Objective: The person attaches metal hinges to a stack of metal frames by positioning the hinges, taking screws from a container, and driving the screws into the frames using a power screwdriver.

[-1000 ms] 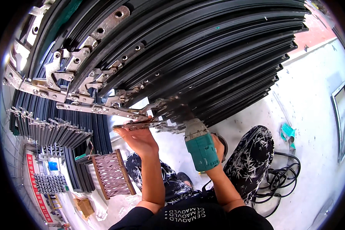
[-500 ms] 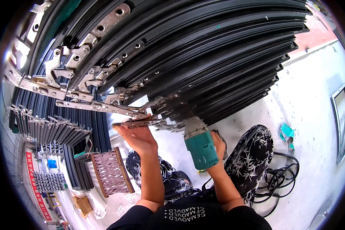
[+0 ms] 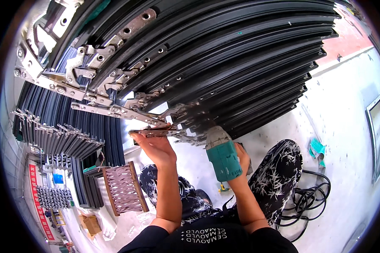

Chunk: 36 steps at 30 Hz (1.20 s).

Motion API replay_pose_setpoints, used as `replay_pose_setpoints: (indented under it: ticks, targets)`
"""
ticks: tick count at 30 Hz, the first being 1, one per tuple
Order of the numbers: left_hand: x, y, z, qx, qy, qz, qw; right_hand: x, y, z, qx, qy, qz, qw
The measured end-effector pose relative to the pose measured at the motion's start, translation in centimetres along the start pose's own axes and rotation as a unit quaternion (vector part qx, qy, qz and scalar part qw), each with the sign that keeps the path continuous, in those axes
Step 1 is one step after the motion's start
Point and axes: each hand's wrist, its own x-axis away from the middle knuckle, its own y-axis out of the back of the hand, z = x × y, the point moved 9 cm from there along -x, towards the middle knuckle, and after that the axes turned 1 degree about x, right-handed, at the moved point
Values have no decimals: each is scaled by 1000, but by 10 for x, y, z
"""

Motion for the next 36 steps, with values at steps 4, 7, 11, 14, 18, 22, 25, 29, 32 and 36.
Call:
replay_pose_setpoints:
  ticks: [4, 7, 11, 14, 18, 22, 25, 29, 32, 36]
  targets:
    - [1, -7, -4, -5, -3, 10, 1000, 8, -14, -13, 37, -8, 3, 999]
    - [-3, -6, -4, -8, 5, 33, 999, 11, -25, -23, -37, -9, -26, 999]
    - [0, -11, -4, -25, 14, 69, 997, 14, -38, -53, -156, -48, 24, 986]
    - [0, -6, -1, -8, 24, 87, 996, 21, -32, -62, -276, -98, 41, 955]
    - [18, 15, -25, -165, -44, -19, 985, 34, 12, -47, -2, -24, -17, 1000]
    - [93, -27, -80, -143, -158, 33, 977, 67, 43, -94, 113, -30, -70, 991]
    - [159, -122, -90, 54, -32, 285, 956, 74, 68, -82, 62, -14, -178, 982]
    - [221, -214, -83, 466, 313, 376, 737, 80, 86, -70, 86, -34, -222, 971]
    - [267, -216, -70, 490, 566, 352, 562, 89, 69, -68, 78, -49, -226, 970]
    - [296, -192, -85, 542, 591, 443, 401, 102, 47, -73, 137, -46, -207, 968]
